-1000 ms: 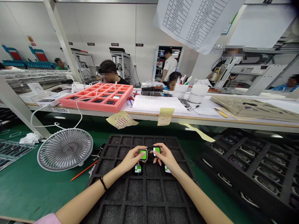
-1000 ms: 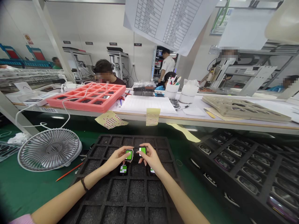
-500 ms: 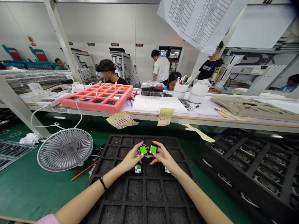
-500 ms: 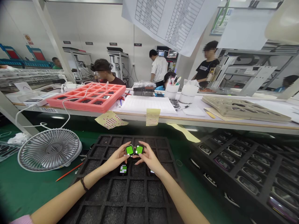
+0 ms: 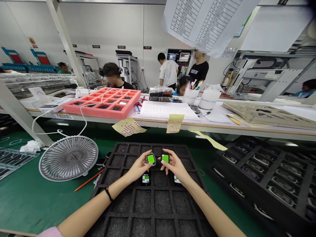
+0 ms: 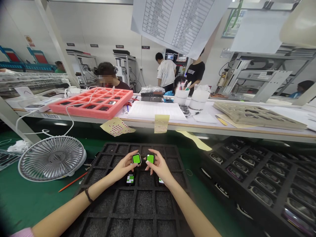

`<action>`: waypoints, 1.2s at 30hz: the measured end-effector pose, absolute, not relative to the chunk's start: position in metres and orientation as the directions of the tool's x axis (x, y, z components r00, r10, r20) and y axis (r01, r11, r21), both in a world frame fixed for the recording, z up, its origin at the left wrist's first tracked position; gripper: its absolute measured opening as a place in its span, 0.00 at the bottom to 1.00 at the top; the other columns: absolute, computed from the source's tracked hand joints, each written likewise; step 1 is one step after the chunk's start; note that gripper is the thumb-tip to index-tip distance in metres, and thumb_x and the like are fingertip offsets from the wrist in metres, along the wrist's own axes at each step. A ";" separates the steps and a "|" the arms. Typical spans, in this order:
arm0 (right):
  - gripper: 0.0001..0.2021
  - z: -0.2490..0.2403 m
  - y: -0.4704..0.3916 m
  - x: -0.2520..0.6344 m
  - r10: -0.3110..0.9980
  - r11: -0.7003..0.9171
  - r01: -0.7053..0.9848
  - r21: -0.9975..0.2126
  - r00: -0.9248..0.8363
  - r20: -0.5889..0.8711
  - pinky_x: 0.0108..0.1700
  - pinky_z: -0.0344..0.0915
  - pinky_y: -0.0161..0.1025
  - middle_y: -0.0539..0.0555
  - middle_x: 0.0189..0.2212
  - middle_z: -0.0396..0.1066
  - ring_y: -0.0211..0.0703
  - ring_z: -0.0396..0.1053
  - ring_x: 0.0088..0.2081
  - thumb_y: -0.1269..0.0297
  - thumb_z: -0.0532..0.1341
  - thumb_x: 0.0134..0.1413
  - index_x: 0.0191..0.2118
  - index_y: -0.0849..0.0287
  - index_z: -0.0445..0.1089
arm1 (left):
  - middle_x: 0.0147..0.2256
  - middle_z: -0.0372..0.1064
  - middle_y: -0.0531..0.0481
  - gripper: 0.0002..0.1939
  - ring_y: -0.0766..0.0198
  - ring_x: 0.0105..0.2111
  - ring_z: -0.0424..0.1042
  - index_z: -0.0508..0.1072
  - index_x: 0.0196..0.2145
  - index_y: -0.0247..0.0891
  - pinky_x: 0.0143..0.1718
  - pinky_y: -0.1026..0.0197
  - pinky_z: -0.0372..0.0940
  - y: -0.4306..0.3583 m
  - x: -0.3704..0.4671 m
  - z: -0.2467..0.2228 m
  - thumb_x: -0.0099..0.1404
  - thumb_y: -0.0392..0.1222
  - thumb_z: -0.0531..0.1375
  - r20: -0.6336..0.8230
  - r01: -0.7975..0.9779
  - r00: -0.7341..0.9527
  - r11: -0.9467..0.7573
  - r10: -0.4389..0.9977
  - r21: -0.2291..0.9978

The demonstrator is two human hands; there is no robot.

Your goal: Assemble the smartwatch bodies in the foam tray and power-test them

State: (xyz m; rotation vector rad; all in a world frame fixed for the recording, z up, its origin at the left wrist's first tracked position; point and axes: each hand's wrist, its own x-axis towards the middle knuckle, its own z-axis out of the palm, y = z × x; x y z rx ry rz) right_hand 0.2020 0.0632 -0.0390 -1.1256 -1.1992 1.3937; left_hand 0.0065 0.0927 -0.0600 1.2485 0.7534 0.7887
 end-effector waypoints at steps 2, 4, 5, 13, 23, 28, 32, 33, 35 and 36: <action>0.31 -0.037 0.063 0.202 0.991 -0.087 -0.080 -0.993 -0.112 -0.078 0.17 0.61 0.30 0.56 0.38 0.69 0.38 0.69 0.23 0.56 0.66 0.46 0.54 0.56 0.55 | 0.46 0.64 0.40 0.37 0.59 0.40 0.68 0.53 0.60 0.35 0.29 0.66 0.62 0.092 0.007 -0.059 0.57 0.49 0.61 -0.062 -0.110 0.524 0.139 0.850 0.984; 0.29 -0.035 0.063 0.202 0.990 -0.109 -0.071 -0.992 -0.094 -0.102 0.16 0.59 0.29 0.55 0.35 0.70 0.36 0.68 0.20 0.53 0.65 0.47 0.53 0.58 0.56 | 0.45 0.64 0.41 0.36 0.61 0.38 0.67 0.54 0.60 0.34 0.29 0.66 0.61 0.092 0.007 -0.058 0.58 0.48 0.61 -0.063 -0.117 0.517 0.143 0.854 0.983; 0.29 -0.034 0.063 0.203 0.990 -0.117 -0.064 -0.991 -0.082 -0.112 0.16 0.58 0.29 0.54 0.34 0.70 0.35 0.67 0.19 0.51 0.64 0.48 0.53 0.58 0.57 | 0.45 0.64 0.41 0.36 0.62 0.38 0.66 0.54 0.60 0.34 0.29 0.66 0.61 0.092 0.007 -0.057 0.58 0.48 0.61 -0.063 -0.119 0.515 0.145 0.855 0.982; 0.28 -0.030 0.063 0.205 0.985 -0.170 -0.011 -0.985 0.018 -0.170 0.13 0.54 0.28 0.51 0.27 0.71 0.32 0.61 0.13 0.46 0.63 0.47 0.48 0.61 0.61 | 0.45 0.64 0.42 0.35 0.65 0.34 0.64 0.55 0.59 0.33 0.29 0.65 0.62 0.094 0.007 -0.059 0.57 0.47 0.60 -0.055 -0.116 0.526 0.136 0.849 0.984; 0.28 -0.029 0.062 0.203 0.984 -0.175 -0.025 -0.984 -0.045 -0.174 0.15 0.55 0.29 0.52 0.30 0.71 0.33 0.64 0.15 0.47 0.62 0.48 0.50 0.59 0.60 | 0.42 0.64 0.44 0.34 0.65 0.33 0.64 0.56 0.58 0.33 0.29 0.65 0.62 0.094 0.007 -0.059 0.58 0.49 0.59 -0.055 -0.099 0.515 0.123 0.855 0.988; 0.26 -0.026 0.062 0.205 0.983 -0.181 -0.030 -0.983 0.001 -0.181 0.15 0.53 0.28 0.51 0.27 0.70 0.32 0.61 0.14 0.46 0.61 0.49 0.48 0.60 0.62 | 0.43 0.64 0.44 0.34 0.66 0.33 0.64 0.56 0.58 0.33 0.29 0.65 0.62 0.093 0.007 -0.057 0.58 0.49 0.59 -0.065 -0.097 0.514 0.134 0.855 0.986; 0.26 -0.026 0.061 0.204 0.979 -0.202 -0.039 -0.979 -0.014 -0.201 0.15 0.52 0.29 0.51 0.27 0.70 0.33 0.61 0.14 0.45 0.59 0.50 0.49 0.59 0.61 | 0.43 0.64 0.44 0.34 0.65 0.33 0.64 0.56 0.58 0.32 0.29 0.65 0.62 0.093 0.006 -0.057 0.58 0.49 0.59 -0.065 -0.084 0.516 0.126 0.854 0.988; 0.27 -0.027 0.061 0.204 0.979 -0.202 -0.009 -0.979 -0.012 -0.202 0.15 0.51 0.30 0.50 0.27 0.70 0.33 0.60 0.14 0.46 0.60 0.49 0.49 0.58 0.61 | 0.43 0.65 0.44 0.34 0.65 0.33 0.65 0.55 0.58 0.33 0.29 0.65 0.61 0.093 0.006 -0.057 0.58 0.49 0.58 -0.067 -0.077 0.521 0.125 0.851 0.989; 0.27 -0.028 0.061 0.205 0.988 -0.151 0.081 -0.985 0.000 -0.152 0.18 0.56 0.31 0.51 0.30 0.70 0.34 0.64 0.19 0.50 0.64 0.45 0.49 0.57 0.63 | 0.42 0.65 0.44 0.33 0.64 0.34 0.66 0.55 0.58 0.33 0.29 0.65 0.61 0.093 0.006 -0.057 0.59 0.49 0.58 -0.069 -0.059 0.521 0.117 0.851 0.991; 0.26 -0.028 0.061 0.205 0.995 -0.103 0.132 -0.986 0.002 -0.104 0.23 0.61 0.32 0.52 0.34 0.71 0.37 0.67 0.24 0.53 0.66 0.42 0.48 0.57 0.65 | 0.42 0.65 0.45 0.32 0.63 0.35 0.66 0.56 0.58 0.34 0.31 0.64 0.62 0.092 0.006 -0.057 0.59 0.48 0.58 -0.059 -0.049 0.511 0.098 0.858 0.994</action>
